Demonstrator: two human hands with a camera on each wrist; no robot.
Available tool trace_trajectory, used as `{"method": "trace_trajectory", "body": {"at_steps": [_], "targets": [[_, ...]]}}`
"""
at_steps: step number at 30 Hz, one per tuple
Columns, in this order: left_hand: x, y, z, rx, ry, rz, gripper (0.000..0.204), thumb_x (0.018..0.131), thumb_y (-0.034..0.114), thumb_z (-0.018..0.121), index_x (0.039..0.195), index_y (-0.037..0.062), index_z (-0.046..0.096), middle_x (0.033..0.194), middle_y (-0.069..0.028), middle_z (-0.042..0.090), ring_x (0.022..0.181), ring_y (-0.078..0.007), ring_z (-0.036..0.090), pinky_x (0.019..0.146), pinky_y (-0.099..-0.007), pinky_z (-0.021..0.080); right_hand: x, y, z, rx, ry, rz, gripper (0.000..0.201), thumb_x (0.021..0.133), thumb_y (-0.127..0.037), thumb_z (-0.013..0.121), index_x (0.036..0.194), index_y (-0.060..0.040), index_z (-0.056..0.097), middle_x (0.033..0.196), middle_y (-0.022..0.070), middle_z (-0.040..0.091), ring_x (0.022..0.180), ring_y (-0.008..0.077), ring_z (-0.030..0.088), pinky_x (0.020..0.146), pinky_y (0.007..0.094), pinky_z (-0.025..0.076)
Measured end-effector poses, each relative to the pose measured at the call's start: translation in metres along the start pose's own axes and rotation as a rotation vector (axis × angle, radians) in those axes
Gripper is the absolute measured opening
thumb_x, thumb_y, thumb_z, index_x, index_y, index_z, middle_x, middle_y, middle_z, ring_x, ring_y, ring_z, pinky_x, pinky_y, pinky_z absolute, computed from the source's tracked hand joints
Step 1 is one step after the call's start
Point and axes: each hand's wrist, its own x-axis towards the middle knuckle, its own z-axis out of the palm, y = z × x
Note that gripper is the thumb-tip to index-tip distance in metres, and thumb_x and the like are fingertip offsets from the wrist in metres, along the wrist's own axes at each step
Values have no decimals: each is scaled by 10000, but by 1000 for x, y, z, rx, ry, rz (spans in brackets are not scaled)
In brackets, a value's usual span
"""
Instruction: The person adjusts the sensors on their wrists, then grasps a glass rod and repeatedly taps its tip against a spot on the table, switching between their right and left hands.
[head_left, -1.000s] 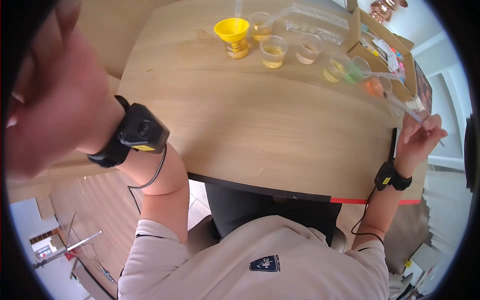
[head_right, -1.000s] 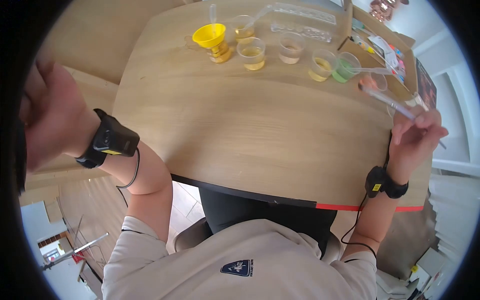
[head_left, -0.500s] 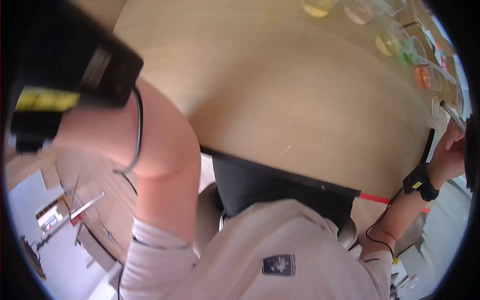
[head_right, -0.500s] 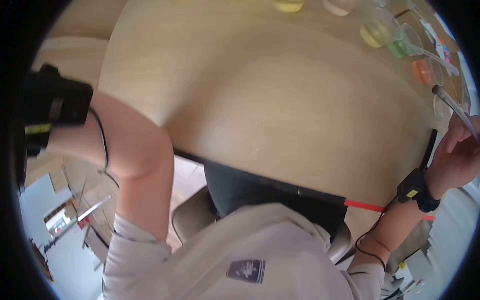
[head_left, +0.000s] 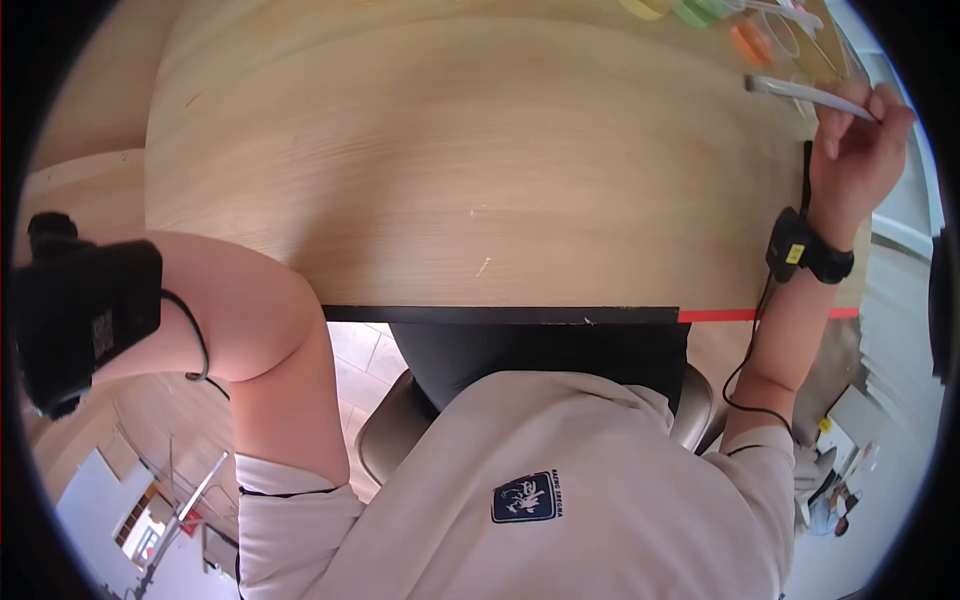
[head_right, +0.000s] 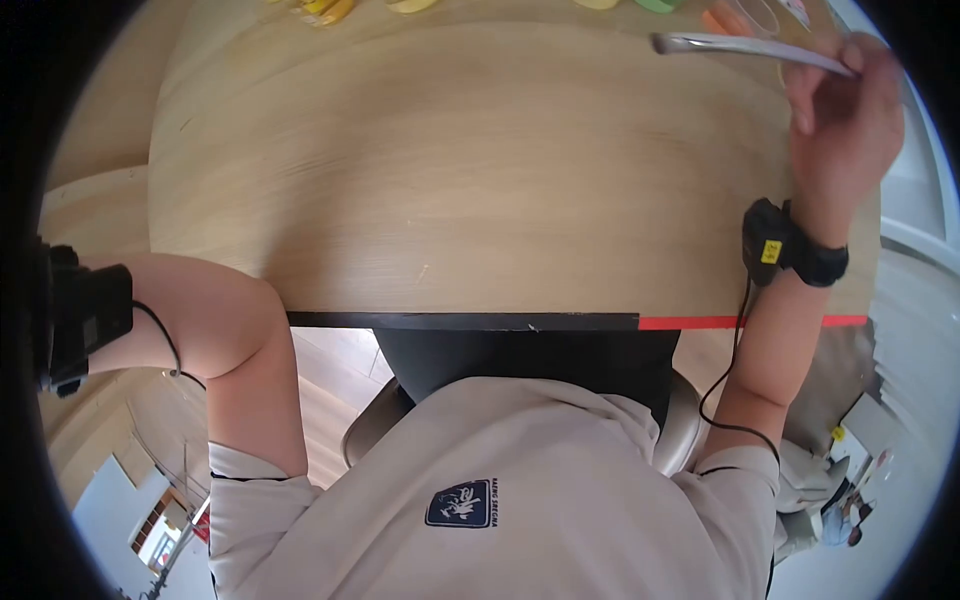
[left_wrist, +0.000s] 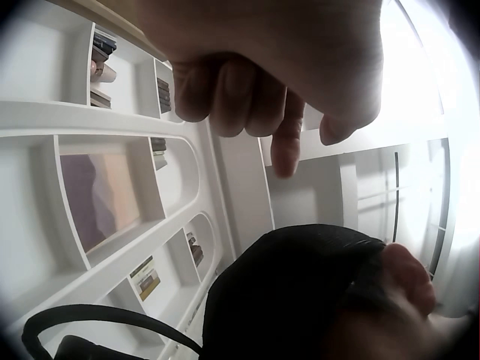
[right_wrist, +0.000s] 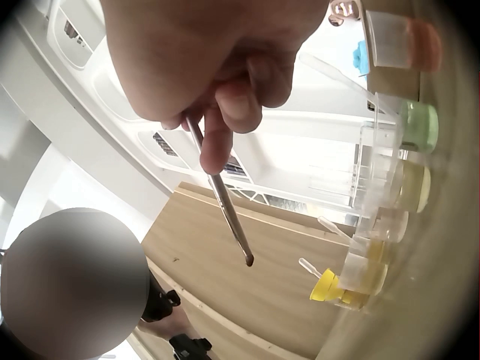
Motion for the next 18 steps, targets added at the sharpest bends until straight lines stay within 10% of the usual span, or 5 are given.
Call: {"method": "trace_trajectory", "body": {"at_steps": [5,18], "targets": [[8,-2,81,-30,36,96,482,1026,348,480,598,180,337,519,78,221,441,-61,283,486,-264,237,-2,15,-12,-62,-5,12,354,1123,-339,391,1011,-20,495,763,126,585,562,135,438,556,263,342],[9,5,86,95,-68,-70,396,992,332,502,632,205,397,565,89,235,479,-71,241,526,-245,240,-12,16,3,-37,-73,-14,225,1099,-231,491,1038,-36,586,762,60,670,573,33,501,480,181,300]]}}
